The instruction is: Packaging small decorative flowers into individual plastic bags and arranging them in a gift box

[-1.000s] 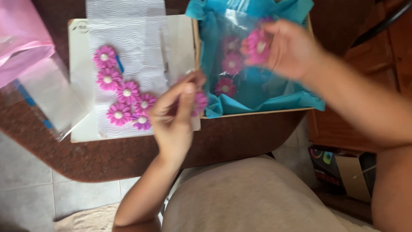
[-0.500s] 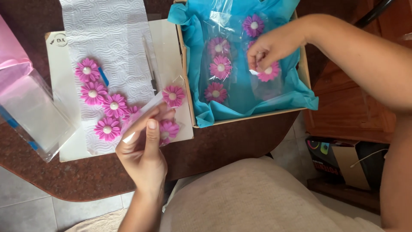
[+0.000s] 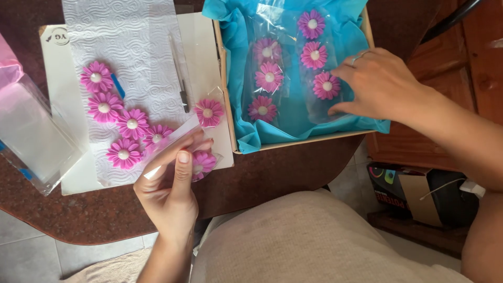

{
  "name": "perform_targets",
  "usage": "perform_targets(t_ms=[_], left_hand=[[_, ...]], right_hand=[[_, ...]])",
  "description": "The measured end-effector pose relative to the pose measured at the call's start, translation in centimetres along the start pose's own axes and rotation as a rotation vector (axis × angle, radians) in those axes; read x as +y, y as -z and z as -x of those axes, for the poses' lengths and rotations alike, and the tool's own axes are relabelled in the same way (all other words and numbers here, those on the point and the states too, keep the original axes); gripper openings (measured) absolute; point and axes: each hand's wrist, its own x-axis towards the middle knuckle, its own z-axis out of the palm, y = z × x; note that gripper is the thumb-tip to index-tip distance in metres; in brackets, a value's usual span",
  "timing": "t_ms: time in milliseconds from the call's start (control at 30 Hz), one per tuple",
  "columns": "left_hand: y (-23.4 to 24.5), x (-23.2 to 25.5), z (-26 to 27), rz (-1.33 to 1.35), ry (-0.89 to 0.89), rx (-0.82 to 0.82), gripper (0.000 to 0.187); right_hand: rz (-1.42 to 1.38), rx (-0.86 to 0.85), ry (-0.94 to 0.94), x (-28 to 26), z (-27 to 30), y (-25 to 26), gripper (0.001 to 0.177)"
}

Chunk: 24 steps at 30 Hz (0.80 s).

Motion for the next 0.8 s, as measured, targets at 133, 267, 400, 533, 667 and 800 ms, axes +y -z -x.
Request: perform_targets(t_ms=[133, 267, 400, 533, 667, 800], left_hand=[[-0.3, 0.0, 0.0, 0.017, 0.002, -0.001, 0.022], [0.3, -0.7, -0.2, 0.101, 0.008, -0.014, 0.019], [1.8, -2.3, -0.4, 0.308, 0.113, -0.012, 0.030], [2.6, -2.4, -0.1, 0.347, 0.126, 0.040, 0.028], [2.8, -2.0, 0.2, 0.413, 0.174, 0.085, 0.027], [3.2, -2.3, -0.1, 0.370, 0.065, -0.050, 0.031]], right_hand=[[0.072, 0.007, 0.025, 0.0, -0.5, -0.5, 0.098], [0.006, -0.027, -0.129, 0.2, -1.7, 3.4, 0.096], [-0.522, 0.295, -0.078, 3.9, -4.2, 3.2, 0.048], [-0.700, 0.225, -0.081, 4.5, -10.5, -0.6, 0.058], [-0.666, 0.306, -0.099, 2.5, -12.9, -1.8, 0.034], [-0.672, 0.516, 0.141, 2.6, -12.4, -0.9, 0.016]])
